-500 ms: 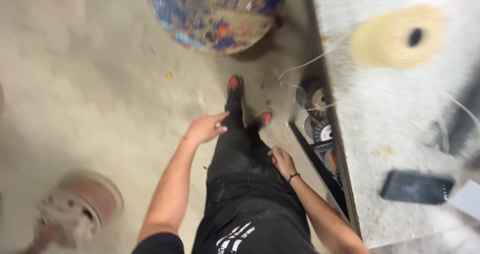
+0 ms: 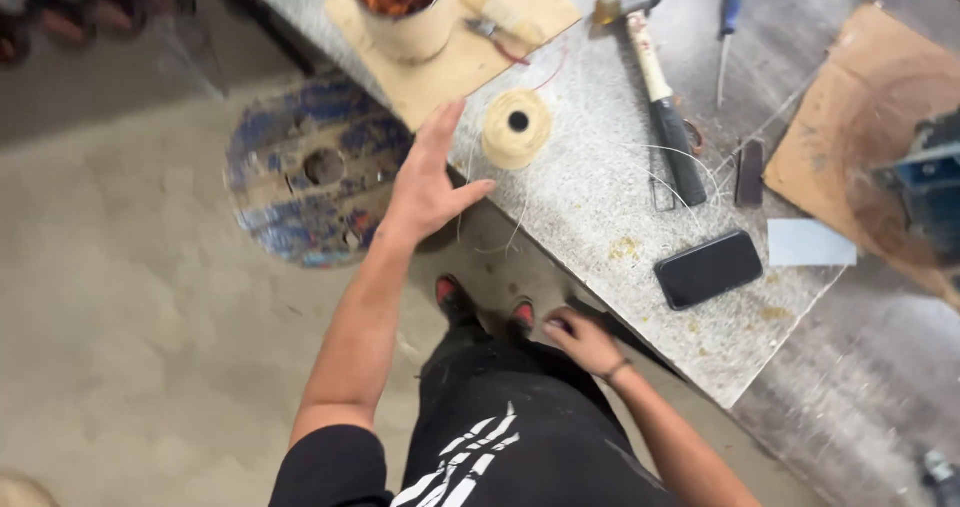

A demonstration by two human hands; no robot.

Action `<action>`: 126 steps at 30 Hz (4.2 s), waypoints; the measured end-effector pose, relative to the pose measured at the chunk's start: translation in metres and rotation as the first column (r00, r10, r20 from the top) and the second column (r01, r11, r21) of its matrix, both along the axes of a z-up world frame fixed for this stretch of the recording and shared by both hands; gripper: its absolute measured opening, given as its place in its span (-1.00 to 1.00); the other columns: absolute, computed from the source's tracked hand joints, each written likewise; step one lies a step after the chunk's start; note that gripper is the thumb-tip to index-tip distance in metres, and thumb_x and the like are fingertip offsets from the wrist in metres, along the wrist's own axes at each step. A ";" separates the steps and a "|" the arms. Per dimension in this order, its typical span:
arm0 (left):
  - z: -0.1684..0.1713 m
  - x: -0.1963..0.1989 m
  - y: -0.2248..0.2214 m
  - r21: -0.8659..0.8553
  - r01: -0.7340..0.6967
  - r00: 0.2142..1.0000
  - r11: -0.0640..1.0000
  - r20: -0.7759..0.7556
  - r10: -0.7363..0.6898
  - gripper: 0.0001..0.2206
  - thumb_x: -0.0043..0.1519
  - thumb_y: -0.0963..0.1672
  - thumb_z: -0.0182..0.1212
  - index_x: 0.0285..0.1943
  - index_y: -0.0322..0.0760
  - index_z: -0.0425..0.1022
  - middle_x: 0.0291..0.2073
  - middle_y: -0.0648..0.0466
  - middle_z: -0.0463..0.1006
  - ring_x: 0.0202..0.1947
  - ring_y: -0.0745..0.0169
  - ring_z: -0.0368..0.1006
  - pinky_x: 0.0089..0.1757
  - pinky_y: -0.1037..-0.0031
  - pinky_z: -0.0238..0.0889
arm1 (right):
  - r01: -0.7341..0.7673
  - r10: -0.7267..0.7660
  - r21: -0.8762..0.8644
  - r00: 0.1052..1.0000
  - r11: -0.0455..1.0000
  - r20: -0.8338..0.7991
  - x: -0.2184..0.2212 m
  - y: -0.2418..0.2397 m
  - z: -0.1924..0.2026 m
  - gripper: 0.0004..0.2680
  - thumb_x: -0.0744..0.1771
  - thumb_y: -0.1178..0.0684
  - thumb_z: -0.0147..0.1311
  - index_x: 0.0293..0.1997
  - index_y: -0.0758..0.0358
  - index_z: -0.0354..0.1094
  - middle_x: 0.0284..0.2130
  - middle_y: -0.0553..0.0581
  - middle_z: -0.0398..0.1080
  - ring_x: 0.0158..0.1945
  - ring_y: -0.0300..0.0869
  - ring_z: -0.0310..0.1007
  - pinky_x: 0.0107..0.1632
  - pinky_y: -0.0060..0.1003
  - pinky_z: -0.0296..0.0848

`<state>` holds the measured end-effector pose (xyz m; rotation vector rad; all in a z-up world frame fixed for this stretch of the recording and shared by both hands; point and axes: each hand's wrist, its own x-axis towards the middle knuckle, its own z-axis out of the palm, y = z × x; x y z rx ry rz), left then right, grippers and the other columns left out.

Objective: Repairing an electric motor by preparing and connecting stator windings using a lighter and pliers

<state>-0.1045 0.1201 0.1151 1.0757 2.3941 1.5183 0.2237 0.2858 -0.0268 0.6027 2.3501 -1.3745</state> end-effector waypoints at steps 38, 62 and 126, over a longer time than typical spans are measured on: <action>0.060 0.276 0.335 -0.017 0.565 0.814 0.825 -0.155 -0.560 -0.08 0.15 0.33 0.57 0.53 0.37 -0.04 0.41 0.42 0.52 0.27 0.35 0.74 0.08 0.54 0.75 | 0.515 -0.246 0.544 0.835 0.663 -0.492 0.247 0.214 0.068 -0.73 0.40 0.06 0.31 0.22 0.34 0.51 -0.03 0.31 0.51 0.00 0.10 0.48 0.11 -0.08 0.40; -0.055 0.397 0.402 -0.017 0.876 0.479 0.482 0.129 -0.868 0.11 0.09 -0.03 0.51 0.64 0.31 -0.44 0.61 -0.01 0.11 0.57 -0.04 0.13 0.28 0.10 0.27 | 0.536 0.007 0.456 0.642 0.710 -0.766 0.224 0.169 0.082 -0.95 0.33 0.18 0.34 -0.26 0.29 0.56 -0.31 0.18 0.56 -0.26 -0.03 0.54 -0.06 -0.20 0.48; -0.072 -0.041 0.181 0.222 0.412 0.497 0.884 0.758 -0.423 -0.79 0.41 -0.18 -0.04 0.10 -0.35 0.49 -0.52 -0.07 0.50 -0.83 0.42 0.21 -0.69 0.68 0.04 | 0.808 0.044 0.304 0.327 0.505 -0.944 -0.224 0.024 0.111 -0.83 0.29 -0.05 0.32 -0.08 0.07 0.58 -0.25 0.11 0.50 -0.33 -0.06 0.49 -0.31 -0.23 0.42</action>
